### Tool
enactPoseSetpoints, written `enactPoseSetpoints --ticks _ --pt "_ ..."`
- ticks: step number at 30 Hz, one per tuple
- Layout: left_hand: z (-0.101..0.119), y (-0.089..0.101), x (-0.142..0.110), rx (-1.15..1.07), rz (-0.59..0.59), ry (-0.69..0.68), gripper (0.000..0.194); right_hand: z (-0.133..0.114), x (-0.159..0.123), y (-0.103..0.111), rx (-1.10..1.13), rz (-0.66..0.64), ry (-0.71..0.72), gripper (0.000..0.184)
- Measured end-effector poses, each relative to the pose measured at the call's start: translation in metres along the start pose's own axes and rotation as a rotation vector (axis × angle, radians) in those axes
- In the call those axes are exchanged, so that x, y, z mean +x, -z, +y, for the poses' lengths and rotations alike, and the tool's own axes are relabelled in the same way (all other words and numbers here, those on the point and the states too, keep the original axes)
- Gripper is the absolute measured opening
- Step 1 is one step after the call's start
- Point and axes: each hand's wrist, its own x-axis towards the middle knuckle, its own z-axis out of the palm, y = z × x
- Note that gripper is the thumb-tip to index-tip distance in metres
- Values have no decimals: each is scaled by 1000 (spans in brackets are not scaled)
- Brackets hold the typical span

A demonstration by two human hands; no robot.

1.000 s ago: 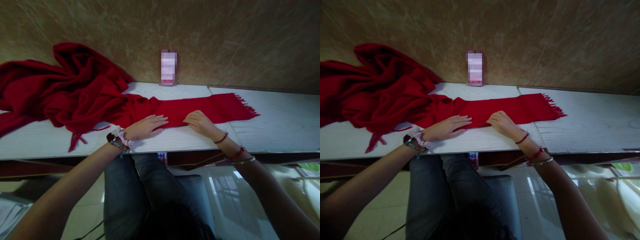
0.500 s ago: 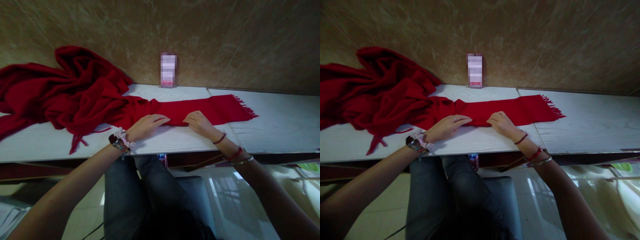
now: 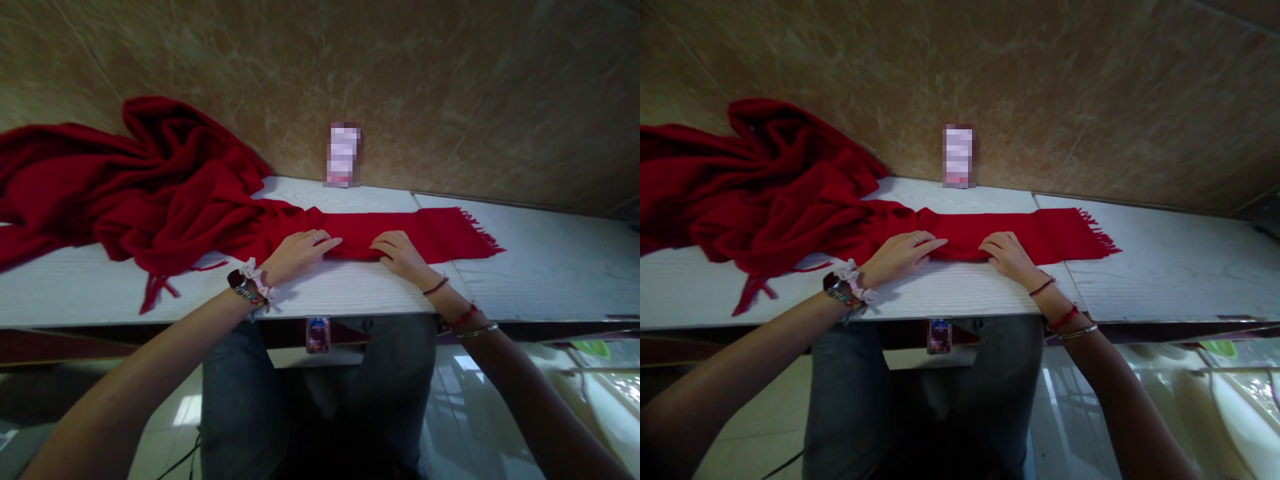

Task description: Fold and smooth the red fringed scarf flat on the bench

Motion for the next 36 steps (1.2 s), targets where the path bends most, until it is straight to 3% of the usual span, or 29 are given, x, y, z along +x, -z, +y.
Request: enactPoseSetpoints --ticks 4,9,23,36 --pt "-1 -1 -2 -5 46 -2 36 6 -4 -1 3 -4 -21 14" --pt "-2 -2 -2 -3 5 -49 33 16 -7 -4 10 63 -101 12" --pt "-3 -1 -1 -58 -16 -81 28 13 -3 -3 21 -7 -108 13" --pt "-2 1 0 -64 -137 -116 26 10 -2 1 55 -56 -118 16"
